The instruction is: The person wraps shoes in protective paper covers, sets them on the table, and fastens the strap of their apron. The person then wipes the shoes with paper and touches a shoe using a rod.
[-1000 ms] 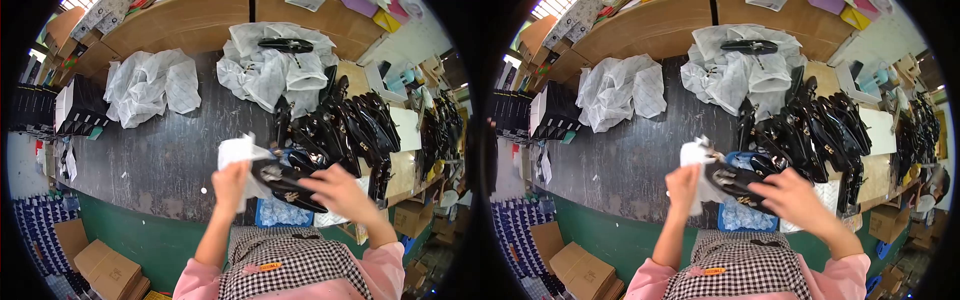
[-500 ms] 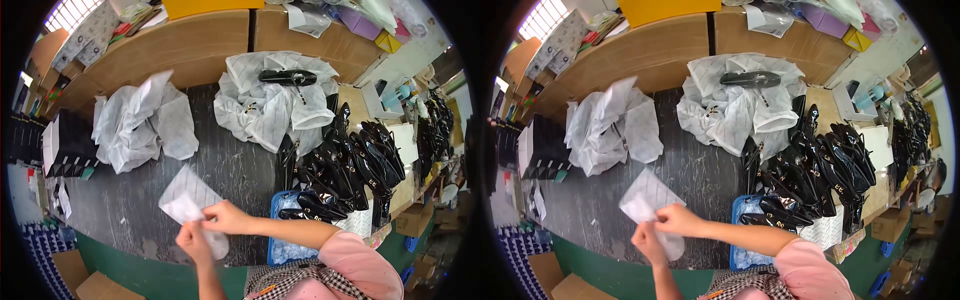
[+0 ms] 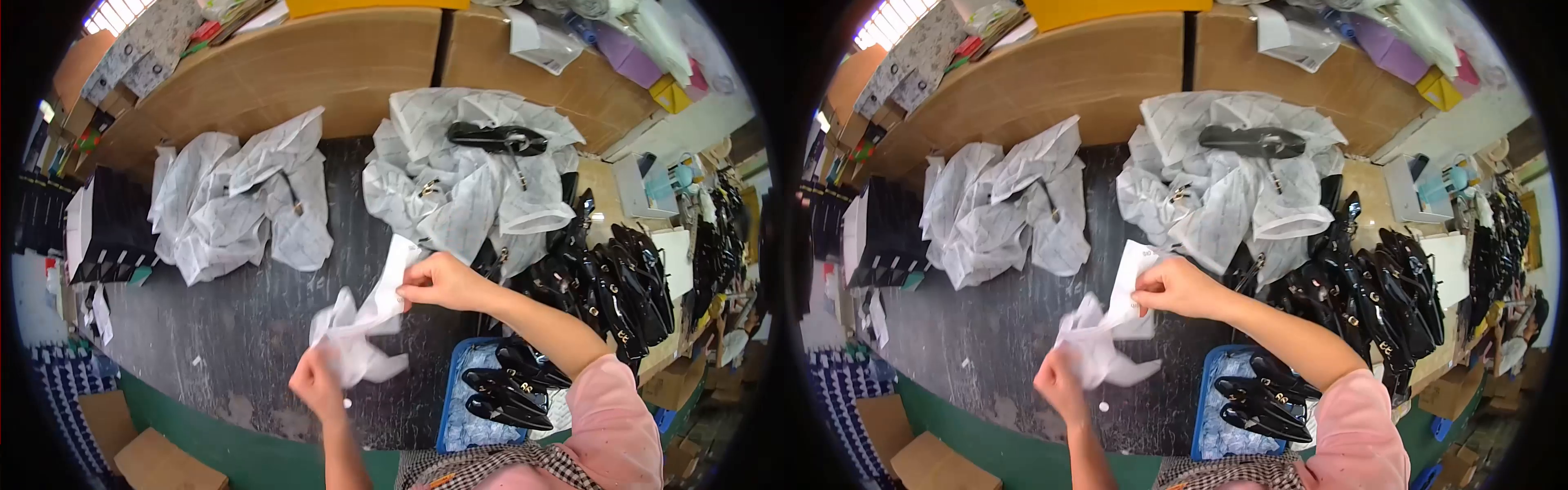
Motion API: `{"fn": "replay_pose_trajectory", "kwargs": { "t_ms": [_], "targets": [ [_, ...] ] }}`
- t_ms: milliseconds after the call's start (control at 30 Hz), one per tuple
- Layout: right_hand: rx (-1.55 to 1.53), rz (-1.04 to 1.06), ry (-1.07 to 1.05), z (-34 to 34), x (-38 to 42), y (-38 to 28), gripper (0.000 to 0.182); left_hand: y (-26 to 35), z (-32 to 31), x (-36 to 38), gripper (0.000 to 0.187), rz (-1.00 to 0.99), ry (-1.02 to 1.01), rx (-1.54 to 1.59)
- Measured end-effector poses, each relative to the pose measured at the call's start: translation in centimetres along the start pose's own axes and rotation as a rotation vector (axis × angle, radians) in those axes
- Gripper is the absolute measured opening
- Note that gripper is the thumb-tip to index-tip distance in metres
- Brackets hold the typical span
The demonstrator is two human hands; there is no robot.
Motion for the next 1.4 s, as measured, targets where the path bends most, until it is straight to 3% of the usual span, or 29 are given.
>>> {"fn": "replay_pose_trajectory", "kwargs": {
  "t_ms": [67,133,200,267,333,367,400,467,500,600,733,800,867,933,1000,1067,1133,1200,1233,1300,1333,1367,1400],
  "targets": [
    [0.06,-0.04,0.052,-1.6,0.5,-0.8,0.022,1.5,-1.5,-1.7,0.023,-0.014,-0.097,0.041],
    [0.168,0.009,0.046,-2.2,1.0,-1.0,0.022,1.4,-3.1,-2.7,0.018,-0.17,-0.057,0.101],
    [0.258,0.057,0.055,-1.9,1.7,-1.9,0.022,0.8,-1.3,-4.7,0.017,-0.323,0.133,-0.09],
    [0.343,0.098,0.028,-0.7,2.9,-2.5,0.021,1.7,1.7,-7.5,0.019,-0.122,0.387,0.078],
    [0.379,0.114,-0.048,-0.4,3.7,-2.6,0.02,1.9,3.6,-8.8,0.021,-0.169,0.442,0.223],
    [0.411,0.129,-0.115,-0.6,4.0,-2.6,0.019,1.7,3.5,-8.6,0.019,-0.262,0.37,-0.017],
    [0.436,0.174,-0.113,-1.2,4.0,-2.8,0.018,2.6,1.9,-7.6,0.016,-0.31,0.229,-0.054],
    [0.558,0.266,-0.006,-2.4,3.2,-2.6,0.017,3.9,-0.9,-4.9,0.013,-0.25,-0.275,-0.002],
    [0.544,0.302,0.085,-2.8,2.9,-3.1,0.015,4.2,-2.1,-3.8,0.013,-0.3,-0.388,-0.013],
    [0.591,0.297,0.205,-3.3,2.6,-3.6,0.013,3.9,-3.9,-1.6,0.014,-0.085,-0.437,0.237],
    [0.569,0.275,0.241,-3.6,3.0,-2.9,0.012,2.4,-4.1,-1.3,0.013,0.074,-0.402,0.203],
    [0.657,0.216,0.202,-2.9,3.3,-2.6,0.013,1.1,-3.7,-1.8,0.013,0.353,-0.457,0.413],
    [0.599,0.173,0.218,-2.0,3.7,-2.1,0.015,0.9,-3.3,-2.5,0.018,0.492,-0.293,0.573],
    [0.554,0.123,0.246,-1.4,4.0,-1.7,0.017,-0.5,-3.3,-2.5,0.015,0.443,-0.288,0.44],
    [0.32,0.124,0.157,-3.1,3.9,-1.5,0.016,-0.5,-4.7,-0.6,0.011,0.249,-0.328,0.382],
    [0.388,0.079,0.151,-3.6,3.6,-1.5,0.015,0.0,-5.6,0.5,0.009,0.237,-0.296,0.443],
    [0.435,0.073,0.207,-3.1,3.2,-1.3,0.018,-1.1,-5.0,0.3,0.019,0.379,-0.299,0.527],
    [0.632,0.114,0.302,-1.3,3.1,0.5,0.017,-1.6,-4.4,-1.4,0.034,0.634,-0.052,1.006],
    [0.545,0.041,0.238,-0.2,3.1,1.3,0.015,-1.9,-3.1,-2.4,0.042,0.641,-0.077,1.059],
    [0.548,-0.071,0.107,1.8,2.3,1.1,0.013,-0.6,-2.8,-1.8,0.037,0.605,-0.109,1.068],
    [0.552,0.002,0.078,3.1,1.4,1.2,0.016,0.1,-3.0,-1.2,0.034,0.581,-0.127,1.027],
    [0.406,0.1,0.198,5.0,-0.1,2.3,0.02,-0.2,-2.2,-1.2,0.03,0.374,-0.152,0.759],
    [0.142,-0.007,0.256,9.0,-2.2,5.0,0.025,-0.4,-1.3,-1.2,0.028,0.169,-0.173,0.489]
  ]
}}
Point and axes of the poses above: each hand's wrist, its own x-axis away from the middle knuckle, its own z-axis out of the back of the hand, y = z × x, the point moved 1 cm from there along -x, towards the middle knuckle, and after that the axes turned 3 degrees about -z, right-handed, at the moved point
